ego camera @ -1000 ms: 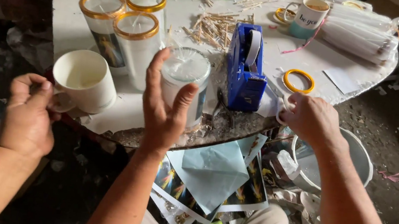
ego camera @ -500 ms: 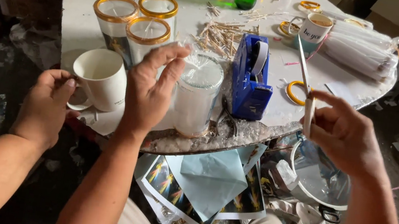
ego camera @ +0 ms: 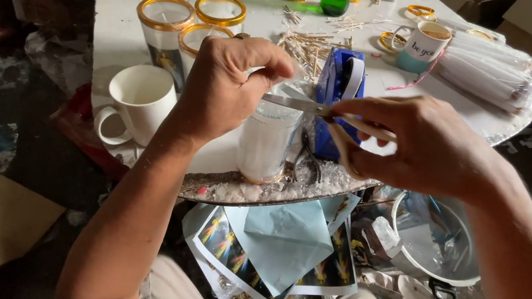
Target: The person assembles candles by applying clear tape to the rim of a white candle with a gold top, then places a printed image into a plastic sleeve and inserts it into the candle. The person repeats this process for multiple candles.
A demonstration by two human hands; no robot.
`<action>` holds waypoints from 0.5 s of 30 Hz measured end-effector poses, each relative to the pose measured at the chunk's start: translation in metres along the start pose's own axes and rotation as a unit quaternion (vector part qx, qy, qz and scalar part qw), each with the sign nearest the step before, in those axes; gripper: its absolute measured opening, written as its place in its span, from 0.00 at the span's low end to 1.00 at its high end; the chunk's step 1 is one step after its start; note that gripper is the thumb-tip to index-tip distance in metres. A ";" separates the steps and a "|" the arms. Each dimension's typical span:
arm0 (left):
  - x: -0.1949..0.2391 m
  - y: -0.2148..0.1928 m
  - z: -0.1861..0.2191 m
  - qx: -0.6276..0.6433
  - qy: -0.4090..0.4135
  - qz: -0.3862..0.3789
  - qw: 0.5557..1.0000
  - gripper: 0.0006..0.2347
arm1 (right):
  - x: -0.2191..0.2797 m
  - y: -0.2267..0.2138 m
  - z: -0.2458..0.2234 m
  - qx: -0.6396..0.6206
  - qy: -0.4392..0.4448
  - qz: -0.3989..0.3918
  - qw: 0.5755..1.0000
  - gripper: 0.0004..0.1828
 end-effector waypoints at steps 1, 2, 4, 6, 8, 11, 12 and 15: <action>-0.002 0.000 0.001 0.002 0.001 -0.001 1.000 0.06 | -0.006 0.001 0.002 0.001 0.002 0.000 1.000 0.25; -0.003 0.000 0.002 -0.008 0.002 -0.010 1.000 0.08 | -0.012 0.003 0.004 0.015 -0.017 -0.014 1.000 0.28; -0.005 0.000 0.001 -0.019 0.003 -0.018 1.000 0.10 | -0.020 0.005 0.006 0.029 -0.037 -0.028 0.999 0.31; -0.006 0.000 -0.002 -0.029 -0.005 -0.017 0.999 0.10 | -0.022 0.005 0.009 0.016 -0.027 -0.042 0.999 0.31; -0.006 0.001 -0.006 -0.023 -0.002 -0.007 1.000 0.09 | -0.017 0.007 0.017 0.004 -0.039 -0.038 0.998 0.30; -0.004 0.004 -0.012 -0.009 0.007 0.016 1.000 0.08 | -0.011 0.009 0.022 -0.028 -0.034 -0.033 0.998 0.30; -0.004 0.005 -0.013 -0.003 0.014 0.029 0.999 0.08 | -0.009 0.010 0.022 -0.049 -0.020 -0.030 0.998 0.32; -0.002 0.007 -0.016 0.001 0.006 0.050 0.999 0.08 | -0.009 0.008 0.016 -0.047 -0.039 -0.021 0.998 0.28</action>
Point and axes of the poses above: each hand's wrist, its own x-axis away from the middle knuckle, its own y-axis out of the palm, z = x × y, the point moved 1 cm from there along -x, towards the middle knuckle, and after that the axes turned 12 degrees about -y, right-handed, at the moved point
